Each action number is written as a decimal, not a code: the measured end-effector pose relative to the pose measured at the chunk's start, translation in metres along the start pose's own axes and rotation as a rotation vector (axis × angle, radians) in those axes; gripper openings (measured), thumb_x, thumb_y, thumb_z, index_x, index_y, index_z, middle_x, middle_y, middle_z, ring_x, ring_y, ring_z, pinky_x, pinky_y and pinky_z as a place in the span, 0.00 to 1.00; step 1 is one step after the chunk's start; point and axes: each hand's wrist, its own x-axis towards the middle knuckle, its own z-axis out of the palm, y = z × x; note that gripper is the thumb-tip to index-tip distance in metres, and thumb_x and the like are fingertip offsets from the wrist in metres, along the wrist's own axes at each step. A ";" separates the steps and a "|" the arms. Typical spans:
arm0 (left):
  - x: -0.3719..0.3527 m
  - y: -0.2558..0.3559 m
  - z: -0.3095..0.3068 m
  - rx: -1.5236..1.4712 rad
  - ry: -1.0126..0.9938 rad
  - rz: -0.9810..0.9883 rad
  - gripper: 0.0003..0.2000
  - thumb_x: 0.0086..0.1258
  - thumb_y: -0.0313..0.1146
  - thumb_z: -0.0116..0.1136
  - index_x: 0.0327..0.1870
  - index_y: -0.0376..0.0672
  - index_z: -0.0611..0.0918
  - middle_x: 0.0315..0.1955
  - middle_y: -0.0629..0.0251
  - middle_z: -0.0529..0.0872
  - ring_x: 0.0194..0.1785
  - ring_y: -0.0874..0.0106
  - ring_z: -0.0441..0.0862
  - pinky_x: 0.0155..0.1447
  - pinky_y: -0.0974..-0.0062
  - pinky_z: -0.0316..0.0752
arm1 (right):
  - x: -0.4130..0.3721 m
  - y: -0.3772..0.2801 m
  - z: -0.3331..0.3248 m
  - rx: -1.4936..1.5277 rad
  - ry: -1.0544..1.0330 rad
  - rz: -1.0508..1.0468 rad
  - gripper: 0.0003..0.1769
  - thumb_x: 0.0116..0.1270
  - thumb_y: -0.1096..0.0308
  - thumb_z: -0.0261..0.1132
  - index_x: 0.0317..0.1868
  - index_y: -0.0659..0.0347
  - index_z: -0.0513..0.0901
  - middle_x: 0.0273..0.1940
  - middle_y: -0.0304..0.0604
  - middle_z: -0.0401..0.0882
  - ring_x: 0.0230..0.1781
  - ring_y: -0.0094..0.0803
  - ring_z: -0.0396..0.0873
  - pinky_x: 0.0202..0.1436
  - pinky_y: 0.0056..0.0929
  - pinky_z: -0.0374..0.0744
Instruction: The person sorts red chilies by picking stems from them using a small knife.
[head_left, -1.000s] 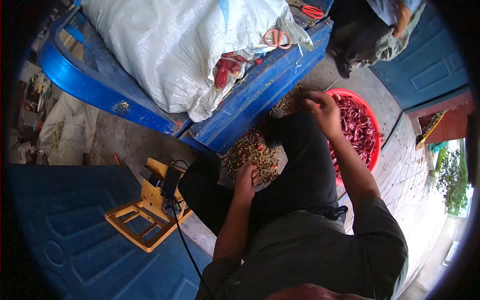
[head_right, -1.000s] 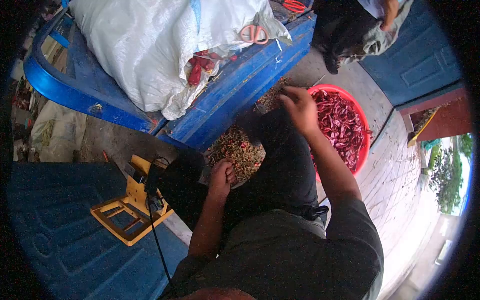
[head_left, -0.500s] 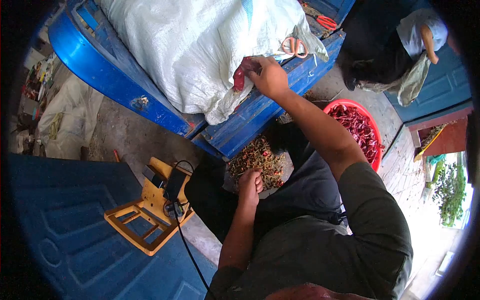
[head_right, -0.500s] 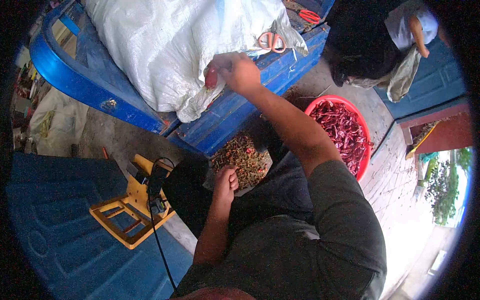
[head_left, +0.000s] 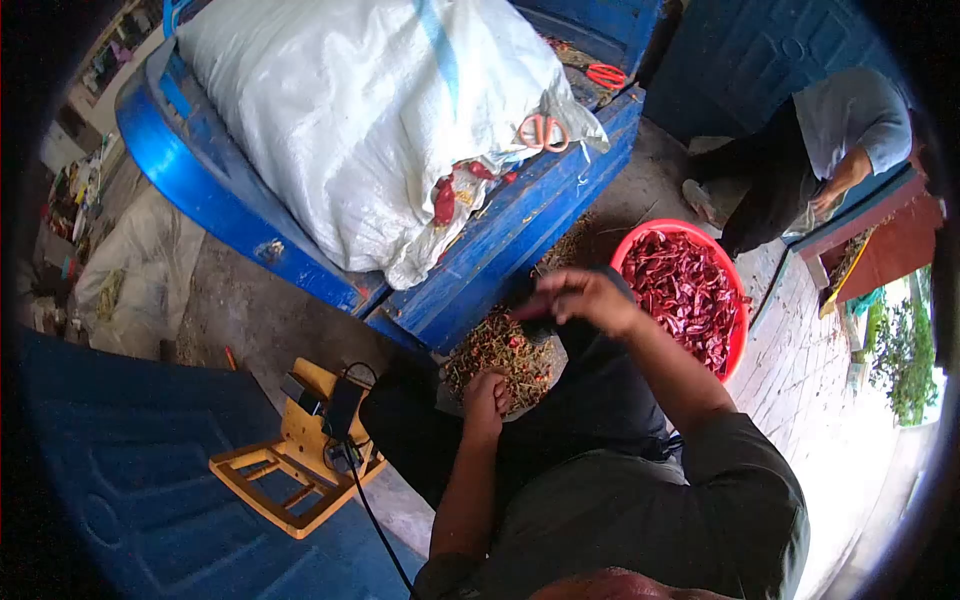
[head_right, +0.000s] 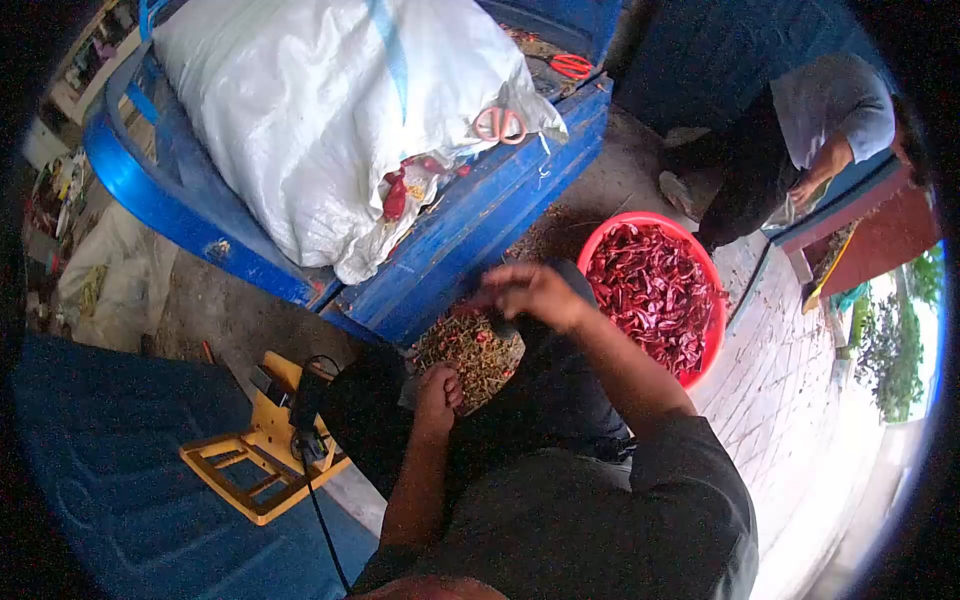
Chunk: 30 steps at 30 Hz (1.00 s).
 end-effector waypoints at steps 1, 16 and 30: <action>-0.001 -0.001 0.003 0.007 0.015 -0.003 0.06 0.71 0.28 0.52 0.43 0.38 0.80 0.19 0.75 0.67 0.18 0.81 0.61 0.21 0.78 0.57 | -0.009 0.028 -0.003 -0.041 -0.084 0.041 0.25 0.64 0.77 0.67 0.62 0.65 0.78 0.51 0.43 0.85 0.46 0.27 0.82 0.51 0.30 0.80; 0.008 -0.035 -0.037 0.248 0.113 0.059 0.10 0.73 0.35 0.51 0.45 0.39 0.81 0.34 0.62 0.83 0.35 0.71 0.83 0.37 0.72 0.79 | -0.022 0.095 0.063 -0.504 -0.651 -0.212 0.17 0.63 0.72 0.70 0.53 0.61 0.83 0.51 0.49 0.83 0.53 0.42 0.82 0.55 0.39 0.78; -0.007 -0.014 0.011 0.279 0.224 -0.126 0.15 0.74 0.40 0.48 0.48 0.42 0.83 0.34 0.68 0.85 0.33 0.76 0.83 0.31 0.77 0.78 | -0.013 0.139 0.082 -0.928 -0.154 -0.018 0.22 0.61 0.52 0.68 0.49 0.57 0.85 0.44 0.51 0.86 0.47 0.48 0.84 0.50 0.45 0.81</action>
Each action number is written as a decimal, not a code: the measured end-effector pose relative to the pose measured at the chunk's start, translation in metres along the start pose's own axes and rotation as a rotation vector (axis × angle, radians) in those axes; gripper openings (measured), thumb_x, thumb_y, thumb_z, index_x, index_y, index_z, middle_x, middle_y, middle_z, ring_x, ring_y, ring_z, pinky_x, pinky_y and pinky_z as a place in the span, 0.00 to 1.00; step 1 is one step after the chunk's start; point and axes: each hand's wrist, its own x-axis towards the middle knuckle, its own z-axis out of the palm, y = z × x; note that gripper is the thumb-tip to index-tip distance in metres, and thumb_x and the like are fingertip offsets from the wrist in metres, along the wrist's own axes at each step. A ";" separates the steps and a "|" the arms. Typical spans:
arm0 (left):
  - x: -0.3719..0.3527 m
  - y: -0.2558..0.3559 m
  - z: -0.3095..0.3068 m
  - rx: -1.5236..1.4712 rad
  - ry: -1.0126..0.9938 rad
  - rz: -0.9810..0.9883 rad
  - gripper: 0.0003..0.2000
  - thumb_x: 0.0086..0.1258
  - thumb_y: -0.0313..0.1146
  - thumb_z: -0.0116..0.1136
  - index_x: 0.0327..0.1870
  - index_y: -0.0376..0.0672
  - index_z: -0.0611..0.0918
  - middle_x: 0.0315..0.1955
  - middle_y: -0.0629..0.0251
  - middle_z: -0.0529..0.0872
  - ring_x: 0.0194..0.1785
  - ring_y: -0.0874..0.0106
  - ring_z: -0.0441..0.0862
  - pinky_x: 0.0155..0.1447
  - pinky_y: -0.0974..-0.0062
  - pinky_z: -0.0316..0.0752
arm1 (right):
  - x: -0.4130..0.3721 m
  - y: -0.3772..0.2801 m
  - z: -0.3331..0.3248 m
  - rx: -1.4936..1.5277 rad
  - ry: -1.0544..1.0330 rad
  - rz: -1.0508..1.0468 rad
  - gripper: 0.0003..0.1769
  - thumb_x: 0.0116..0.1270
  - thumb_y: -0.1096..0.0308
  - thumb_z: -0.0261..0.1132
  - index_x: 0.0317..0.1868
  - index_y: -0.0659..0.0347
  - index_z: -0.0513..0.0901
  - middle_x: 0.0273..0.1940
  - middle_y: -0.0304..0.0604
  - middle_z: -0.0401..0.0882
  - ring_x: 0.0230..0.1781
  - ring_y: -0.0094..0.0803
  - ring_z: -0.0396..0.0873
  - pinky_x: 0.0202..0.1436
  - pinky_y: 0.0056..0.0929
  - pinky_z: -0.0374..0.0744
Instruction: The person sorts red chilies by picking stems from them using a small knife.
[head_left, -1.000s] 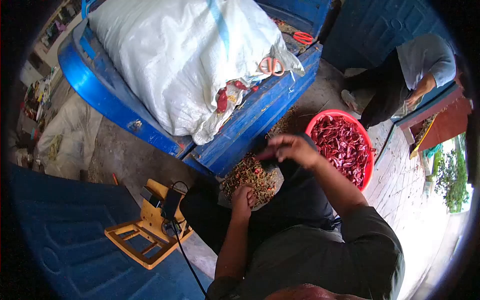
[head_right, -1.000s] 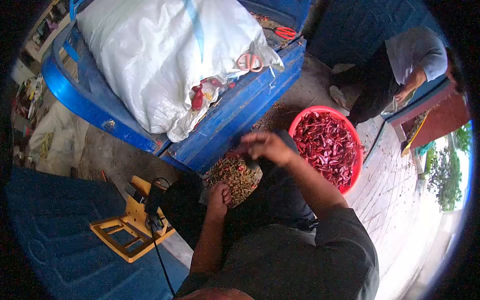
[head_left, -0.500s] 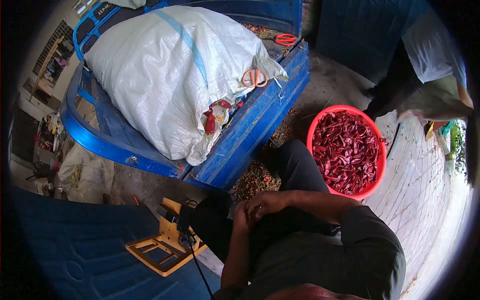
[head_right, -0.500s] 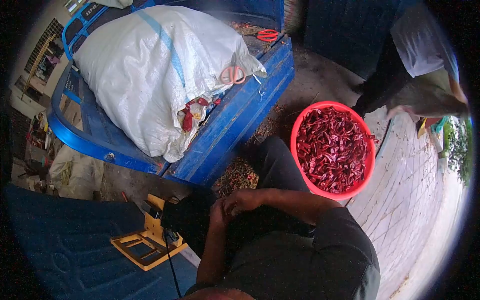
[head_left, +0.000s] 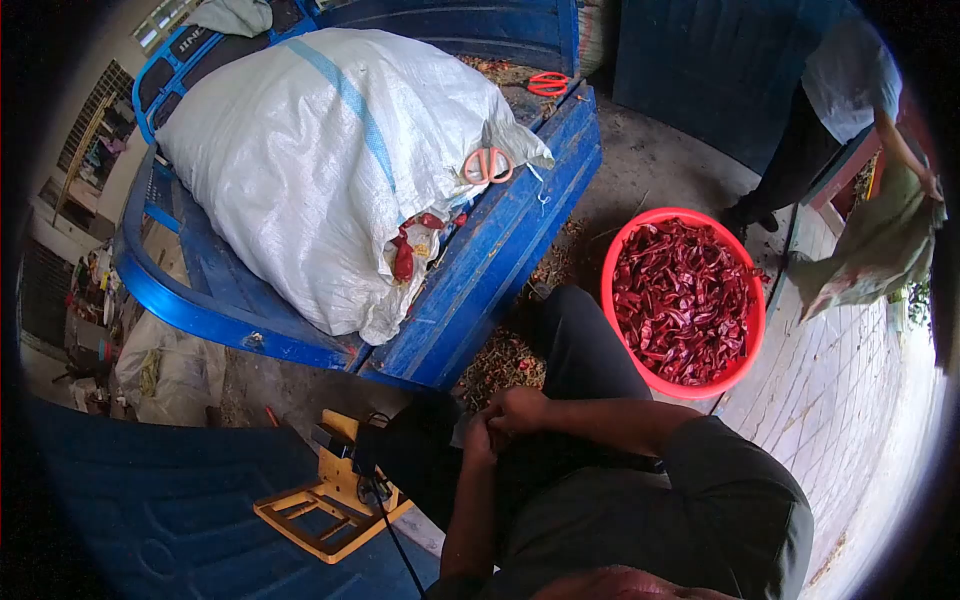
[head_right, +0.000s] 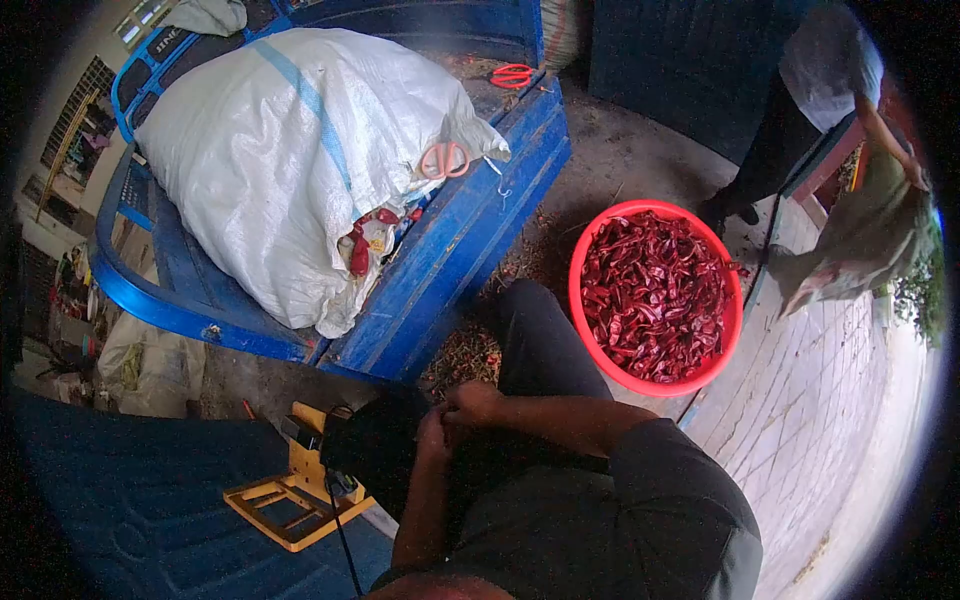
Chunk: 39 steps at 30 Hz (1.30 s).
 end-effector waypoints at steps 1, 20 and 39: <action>-0.003 0.002 0.001 0.014 0.002 -0.021 0.14 0.74 0.40 0.49 0.48 0.43 0.83 0.33 0.69 0.85 0.32 0.76 0.83 0.30 0.77 0.77 | 0.001 -0.001 0.002 -0.001 0.000 0.002 0.22 0.61 0.52 0.68 0.49 0.57 0.85 0.44 0.51 0.86 0.47 0.48 0.84 0.50 0.45 0.81; 0.014 -0.005 -0.010 -0.109 -0.040 0.057 0.07 0.73 0.36 0.54 0.43 0.46 0.83 0.30 0.70 0.82 0.29 0.75 0.78 0.29 0.76 0.71 | 0.005 0.007 0.010 0.604 0.300 0.249 0.17 0.64 0.54 0.73 0.38 0.62 0.88 0.33 0.43 0.87 0.32 0.31 0.84 0.36 0.33 0.81; 0.043 -0.020 -0.026 0.101 -0.092 0.132 0.11 0.75 0.42 0.54 0.46 0.45 0.81 0.31 0.68 0.82 0.31 0.73 0.78 0.34 0.71 0.76 | 0.022 0.021 -0.002 0.597 0.245 0.218 0.16 0.66 0.57 0.69 0.37 0.65 0.86 0.34 0.48 0.86 0.35 0.36 0.85 0.40 0.36 0.82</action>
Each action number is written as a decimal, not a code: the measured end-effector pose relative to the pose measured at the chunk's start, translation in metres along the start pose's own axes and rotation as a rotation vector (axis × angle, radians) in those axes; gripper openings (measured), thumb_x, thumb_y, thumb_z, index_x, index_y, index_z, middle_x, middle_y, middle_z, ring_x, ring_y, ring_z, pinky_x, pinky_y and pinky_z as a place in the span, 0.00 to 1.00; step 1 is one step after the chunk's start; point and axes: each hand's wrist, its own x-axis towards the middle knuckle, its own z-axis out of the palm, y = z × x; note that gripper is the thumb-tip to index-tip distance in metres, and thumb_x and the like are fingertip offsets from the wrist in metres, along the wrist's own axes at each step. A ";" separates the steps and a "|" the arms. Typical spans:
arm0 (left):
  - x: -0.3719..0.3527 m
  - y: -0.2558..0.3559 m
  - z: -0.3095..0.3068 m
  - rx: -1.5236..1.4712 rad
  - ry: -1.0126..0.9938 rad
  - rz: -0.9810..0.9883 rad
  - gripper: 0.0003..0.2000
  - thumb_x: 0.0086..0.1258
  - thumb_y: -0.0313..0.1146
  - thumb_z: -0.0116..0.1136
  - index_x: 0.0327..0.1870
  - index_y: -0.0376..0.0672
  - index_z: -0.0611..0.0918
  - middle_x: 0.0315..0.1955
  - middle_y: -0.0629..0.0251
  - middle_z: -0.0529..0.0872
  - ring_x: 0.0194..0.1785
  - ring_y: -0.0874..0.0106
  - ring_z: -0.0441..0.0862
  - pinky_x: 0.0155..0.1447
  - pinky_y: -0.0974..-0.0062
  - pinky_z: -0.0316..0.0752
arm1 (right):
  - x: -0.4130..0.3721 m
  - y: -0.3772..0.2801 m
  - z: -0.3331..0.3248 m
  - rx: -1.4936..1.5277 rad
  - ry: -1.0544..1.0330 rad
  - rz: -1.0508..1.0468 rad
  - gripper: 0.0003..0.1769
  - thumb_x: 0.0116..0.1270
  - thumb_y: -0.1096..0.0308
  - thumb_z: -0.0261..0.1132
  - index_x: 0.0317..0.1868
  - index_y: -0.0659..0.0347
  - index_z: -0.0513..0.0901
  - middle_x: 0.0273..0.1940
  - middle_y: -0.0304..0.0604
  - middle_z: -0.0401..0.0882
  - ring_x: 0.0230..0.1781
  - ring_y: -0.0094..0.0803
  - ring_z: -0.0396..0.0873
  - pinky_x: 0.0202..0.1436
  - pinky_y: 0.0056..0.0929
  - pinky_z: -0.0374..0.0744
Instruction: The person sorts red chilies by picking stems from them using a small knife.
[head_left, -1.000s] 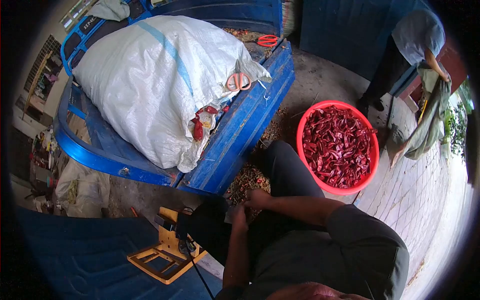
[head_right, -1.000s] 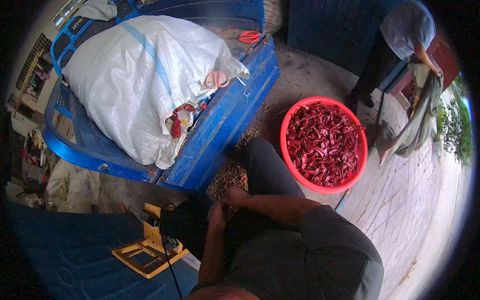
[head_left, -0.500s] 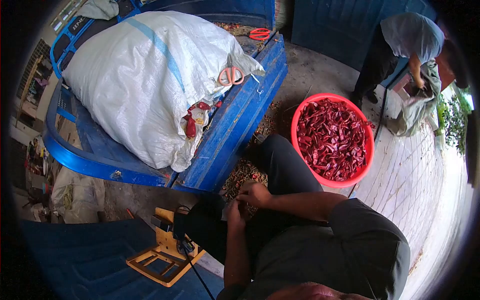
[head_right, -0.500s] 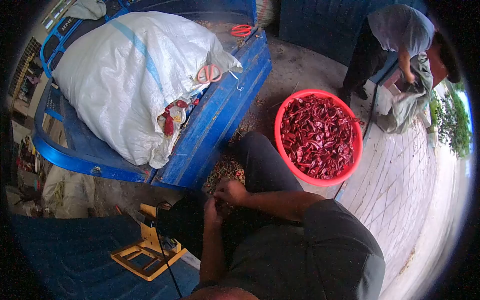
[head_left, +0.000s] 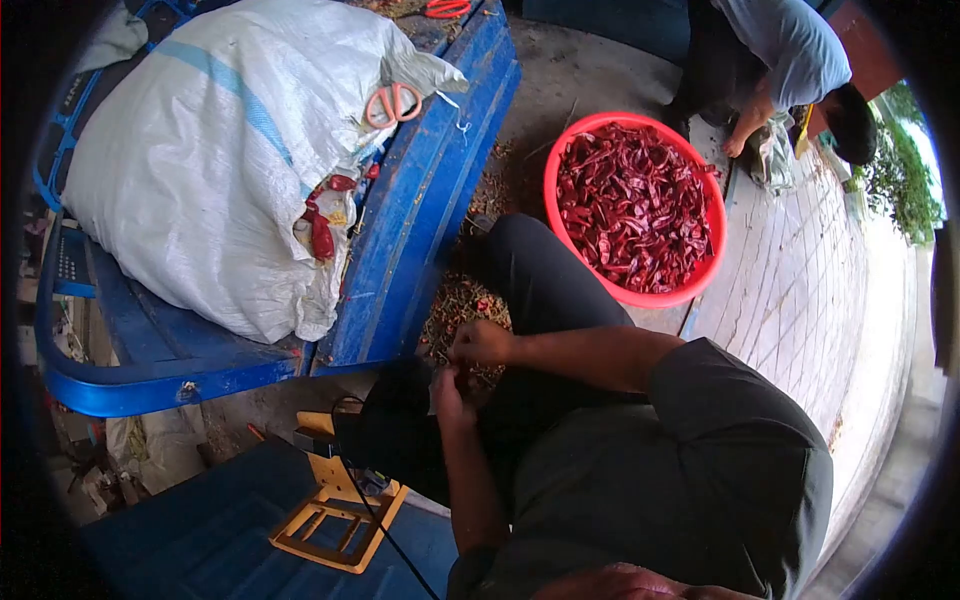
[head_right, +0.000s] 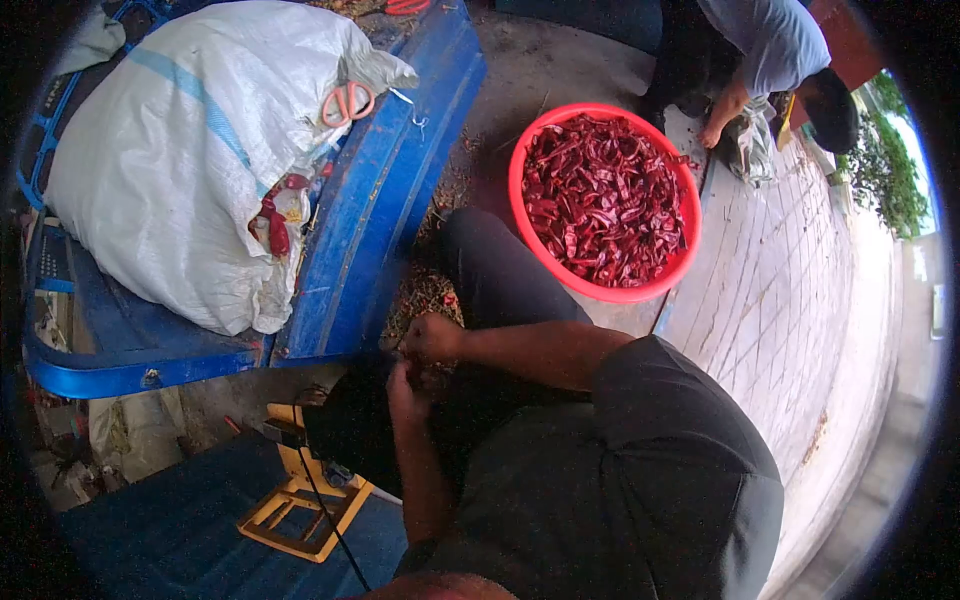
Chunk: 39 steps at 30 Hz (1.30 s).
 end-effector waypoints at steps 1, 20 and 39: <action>0.004 0.007 0.007 -0.111 0.038 -0.024 0.10 0.74 0.40 0.53 0.45 0.44 0.81 0.31 0.68 0.82 0.29 0.74 0.77 0.32 0.72 0.75 | 0.007 0.005 -0.001 0.005 -0.003 0.008 0.16 0.66 0.57 0.69 0.37 0.65 0.86 0.34 0.48 0.86 0.35 0.36 0.85 0.40 0.36 0.82; 0.000 0.040 0.043 -0.396 0.032 0.027 0.04 0.71 0.33 0.52 0.39 0.44 0.78 0.21 0.74 0.70 0.18 0.81 0.62 0.21 0.81 0.54 | 0.035 0.008 -0.020 0.534 0.174 0.195 0.16 0.70 0.57 0.67 0.41 0.65 0.86 0.36 0.42 0.85 0.34 0.26 0.78 0.40 0.32 0.76; 0.006 0.031 0.004 -0.340 0.121 -0.013 0.10 0.75 0.36 0.50 0.43 0.40 0.80 0.24 0.71 0.75 0.21 0.78 0.70 0.23 0.78 0.62 | 0.001 -0.029 -0.027 0.241 -0.586 0.182 0.10 0.71 0.63 0.68 0.46 0.60 0.84 0.37 0.35 0.85 0.31 0.21 0.83 0.34 0.21 0.81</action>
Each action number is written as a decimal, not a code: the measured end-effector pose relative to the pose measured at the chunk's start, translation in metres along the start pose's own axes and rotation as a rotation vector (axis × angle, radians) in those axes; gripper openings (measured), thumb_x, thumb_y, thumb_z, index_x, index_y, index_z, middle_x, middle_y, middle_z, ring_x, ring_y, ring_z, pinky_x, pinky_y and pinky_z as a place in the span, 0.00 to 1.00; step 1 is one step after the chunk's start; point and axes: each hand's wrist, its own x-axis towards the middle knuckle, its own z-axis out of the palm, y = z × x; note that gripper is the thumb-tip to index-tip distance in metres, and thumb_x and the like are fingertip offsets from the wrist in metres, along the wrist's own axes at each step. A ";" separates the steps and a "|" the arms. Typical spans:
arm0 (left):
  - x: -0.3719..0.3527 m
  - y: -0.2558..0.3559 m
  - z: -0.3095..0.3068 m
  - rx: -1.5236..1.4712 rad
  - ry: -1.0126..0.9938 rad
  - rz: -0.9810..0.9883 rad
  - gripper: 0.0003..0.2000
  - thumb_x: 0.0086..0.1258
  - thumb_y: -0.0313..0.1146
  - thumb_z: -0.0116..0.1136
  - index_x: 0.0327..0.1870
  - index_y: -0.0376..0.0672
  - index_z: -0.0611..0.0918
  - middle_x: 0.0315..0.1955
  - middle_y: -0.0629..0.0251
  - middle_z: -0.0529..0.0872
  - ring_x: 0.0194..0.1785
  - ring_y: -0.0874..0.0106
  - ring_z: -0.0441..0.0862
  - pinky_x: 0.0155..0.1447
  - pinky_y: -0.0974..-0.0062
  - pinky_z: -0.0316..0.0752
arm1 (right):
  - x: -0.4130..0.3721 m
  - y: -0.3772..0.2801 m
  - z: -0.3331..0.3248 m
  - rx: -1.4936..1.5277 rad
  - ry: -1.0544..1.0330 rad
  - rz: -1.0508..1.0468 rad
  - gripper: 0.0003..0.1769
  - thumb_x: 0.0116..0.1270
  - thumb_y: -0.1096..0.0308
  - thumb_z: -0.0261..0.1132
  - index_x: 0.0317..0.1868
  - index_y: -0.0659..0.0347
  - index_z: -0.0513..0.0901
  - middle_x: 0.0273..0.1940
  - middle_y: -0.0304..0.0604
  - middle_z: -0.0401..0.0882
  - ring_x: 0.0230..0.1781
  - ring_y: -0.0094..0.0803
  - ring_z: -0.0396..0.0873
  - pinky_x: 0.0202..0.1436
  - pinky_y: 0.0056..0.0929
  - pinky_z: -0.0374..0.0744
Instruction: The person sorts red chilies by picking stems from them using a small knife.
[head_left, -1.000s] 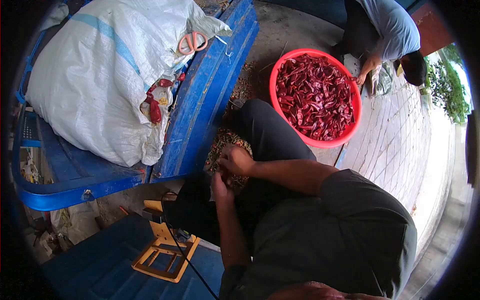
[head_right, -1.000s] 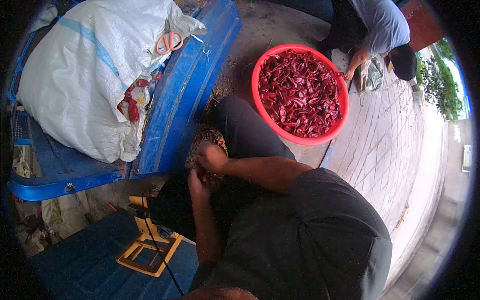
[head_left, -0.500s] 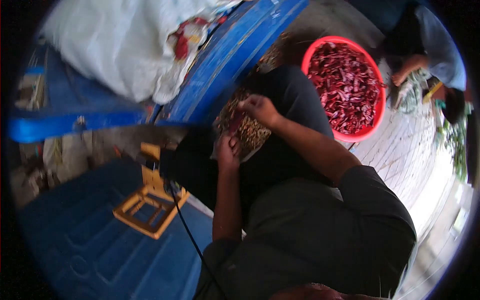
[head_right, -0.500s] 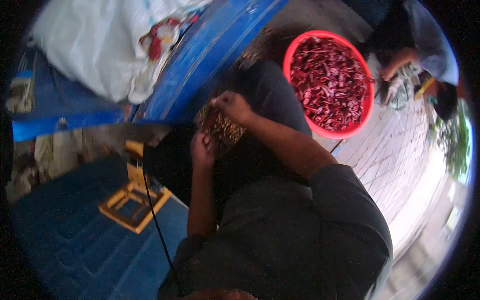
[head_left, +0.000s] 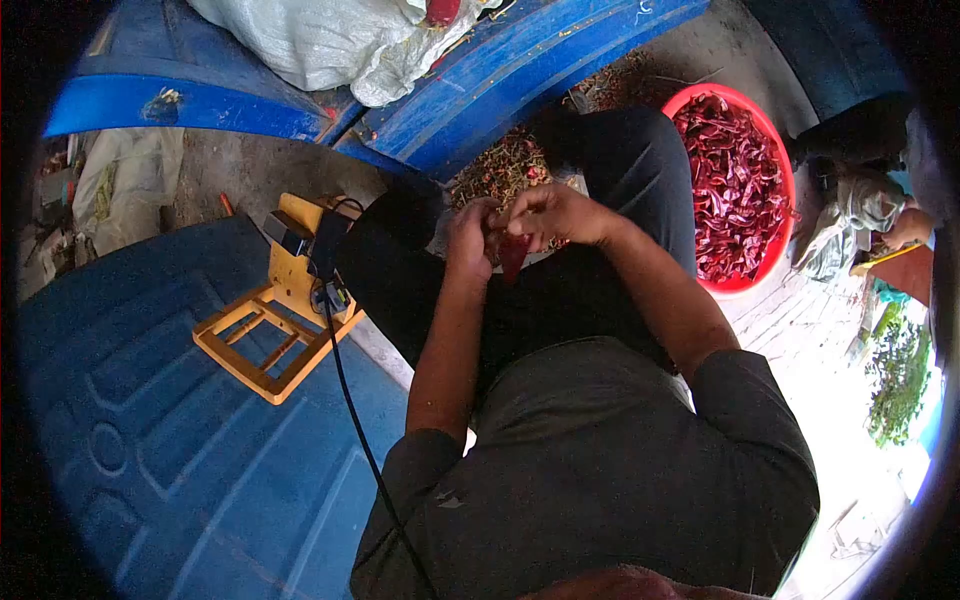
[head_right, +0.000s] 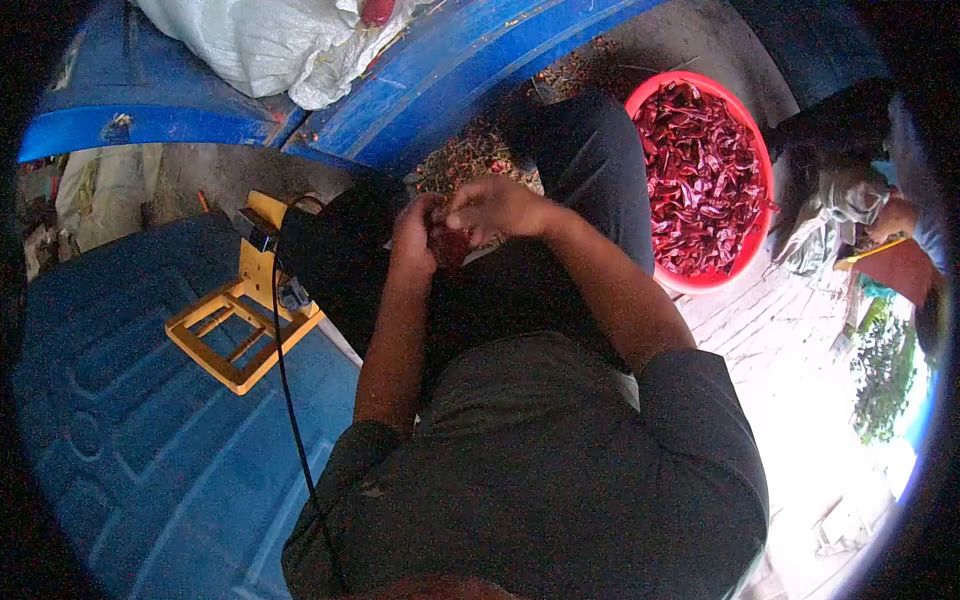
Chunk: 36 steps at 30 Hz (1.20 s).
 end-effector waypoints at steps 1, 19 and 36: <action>0.008 -0.007 -0.005 -0.022 0.013 -0.004 0.10 0.75 0.36 0.51 0.44 0.39 0.81 0.25 0.70 0.76 0.25 0.76 0.73 0.27 0.76 0.67 | -0.001 0.001 0.007 -0.004 -0.003 0.004 0.10 0.71 0.63 0.68 0.46 0.60 0.84 0.37 0.35 0.85 0.31 0.21 0.83 0.34 0.21 0.81; 0.001 -0.027 -0.019 0.000 0.031 -0.085 0.12 0.76 0.34 0.46 0.45 0.37 0.82 0.33 0.61 0.84 0.31 0.68 0.82 0.29 0.71 0.76 | -0.004 -0.004 0.039 -0.770 0.143 -0.386 0.10 0.66 0.62 0.66 0.43 0.57 0.84 0.46 0.47 0.83 0.50 0.48 0.82 0.55 0.42 0.79; 0.009 -0.011 -0.008 0.303 -0.040 0.015 0.15 0.78 0.38 0.48 0.52 0.37 0.83 0.43 0.62 0.86 0.47 0.68 0.83 0.51 0.65 0.77 | 0.030 0.039 0.037 -0.604 0.815 -0.220 0.12 0.64 0.63 0.71 0.40 0.63 0.85 0.37 0.48 0.86 0.37 0.37 0.85 0.42 0.36 0.80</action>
